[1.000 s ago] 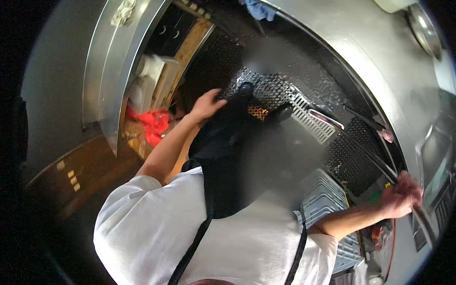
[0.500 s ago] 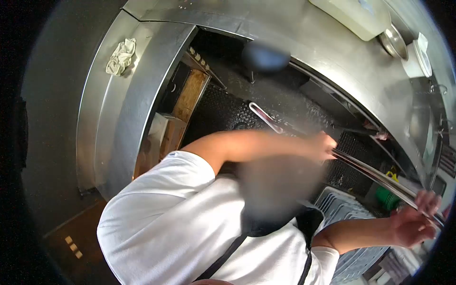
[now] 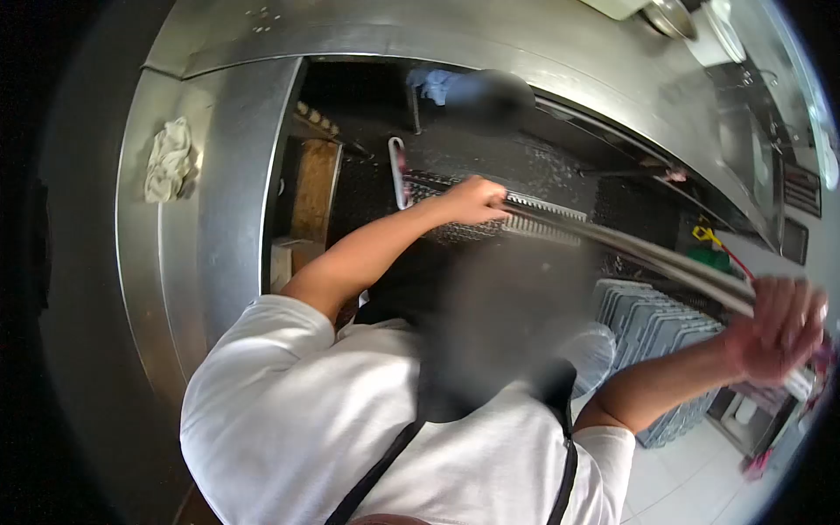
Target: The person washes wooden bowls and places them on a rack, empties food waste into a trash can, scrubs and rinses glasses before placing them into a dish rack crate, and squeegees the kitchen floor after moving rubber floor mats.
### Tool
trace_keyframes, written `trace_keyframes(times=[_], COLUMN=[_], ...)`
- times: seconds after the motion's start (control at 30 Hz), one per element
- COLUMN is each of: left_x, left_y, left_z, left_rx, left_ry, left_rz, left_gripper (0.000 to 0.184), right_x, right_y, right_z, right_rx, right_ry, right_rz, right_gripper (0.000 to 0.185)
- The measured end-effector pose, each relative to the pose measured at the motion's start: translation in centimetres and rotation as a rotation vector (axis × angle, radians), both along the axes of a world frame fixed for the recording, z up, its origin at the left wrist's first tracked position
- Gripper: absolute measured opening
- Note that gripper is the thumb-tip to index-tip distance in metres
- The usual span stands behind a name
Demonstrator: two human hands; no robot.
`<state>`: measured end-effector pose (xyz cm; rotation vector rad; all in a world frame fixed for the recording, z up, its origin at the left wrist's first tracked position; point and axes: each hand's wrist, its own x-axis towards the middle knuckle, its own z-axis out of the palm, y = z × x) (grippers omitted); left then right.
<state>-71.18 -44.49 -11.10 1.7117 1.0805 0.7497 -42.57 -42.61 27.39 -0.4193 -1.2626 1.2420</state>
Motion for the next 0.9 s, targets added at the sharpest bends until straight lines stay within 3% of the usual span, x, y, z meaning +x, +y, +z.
trace_keyframes(times=[0.1, 0.17, 0.23, 0.27, 0.3, 0.37, 0.43, 0.47, 0.57, 0.63, 0.73, 0.83, 0.9], left_x=[-0.2, -0.7, 0.4, 1.1, 2.0, 3.9, 6.8, 8.3, 12.0, 13.5, 15.9, 16.9, 17.0], left_y=[-0.8, -1.2, -1.4, -1.6, -1.2, 0.7, 1.2, 1.5, 2.5, 4.5, 5.7, 3.5, 0.8], left_z=[-3.7, -5.7, -4.0, -3.4, -3.6, -4.6, -4.6, -4.1, -2.7, -1.9, 1.9, 6.4, 8.3], left_rx=[-0.111, 0.041, 0.261, 0.364, 0.235, -0.01, 0.027, 0.012, -0.113, -0.085, 0.064, 0.185, 0.277], left_ry=[0.139, 0.292, 0.135, 0.05, 0.118, 0.263, 0.128, 0.048, -0.198, -0.234, -0.203, -0.249, -0.301], left_rz=[0.396, 0.634, 0.721, 0.758, 0.715, 0.635, 0.553, 0.521, 0.369, 0.156, 0.1, 0.017, 0.068], left_gripper=[0.022, 0.024, 0.029, 0.032, 0.036, 0.045, 0.048, 0.039, 0.021, 0.019, 0.026, 0.022, 0.035], right_x=[-2.5, -2.8, -8.3, -8.1, -9.6, -10.4, -9.5, -9.1, -9.4, -9.2, -6.8, -0.2, 1.8], right_y=[1.3, 2.5, 2.4, 2.9, 1.7, -0.3, -0.8, -1.2, -2.2, -2.4, -3.1, -6.3, -8.0], right_z=[-2.9, -6.5, -11.5, -15.2, -16.3, -15.9, -13.7, -12.7, -10.7, -10.0, -7.3, -2.3, -0.6], right_rx=[-0.096, -0.13, -0.159, -0.216, -0.254, -0.316, -0.338, -0.279, -0.146, -0.062, -0.009, 0.226, 0.287], right_ry=[0.06, 0.069, -0.142, -0.061, 0.067, 0.051, 0.05, 0.063, -0.109, -0.256, -0.331, -0.294, -0.201], right_rz=[0.177, 0.035, -0.493, -0.347, -0.371, -0.401, -0.551, -0.462, -0.51, -0.579, -0.71, -0.316, -0.056], right_gripper=[0.022, 0.025, 0.031, 0.029, 0.026, 0.026, 0.024, 0.022, 0.021, 0.02, 0.018, 0.029, 0.032])
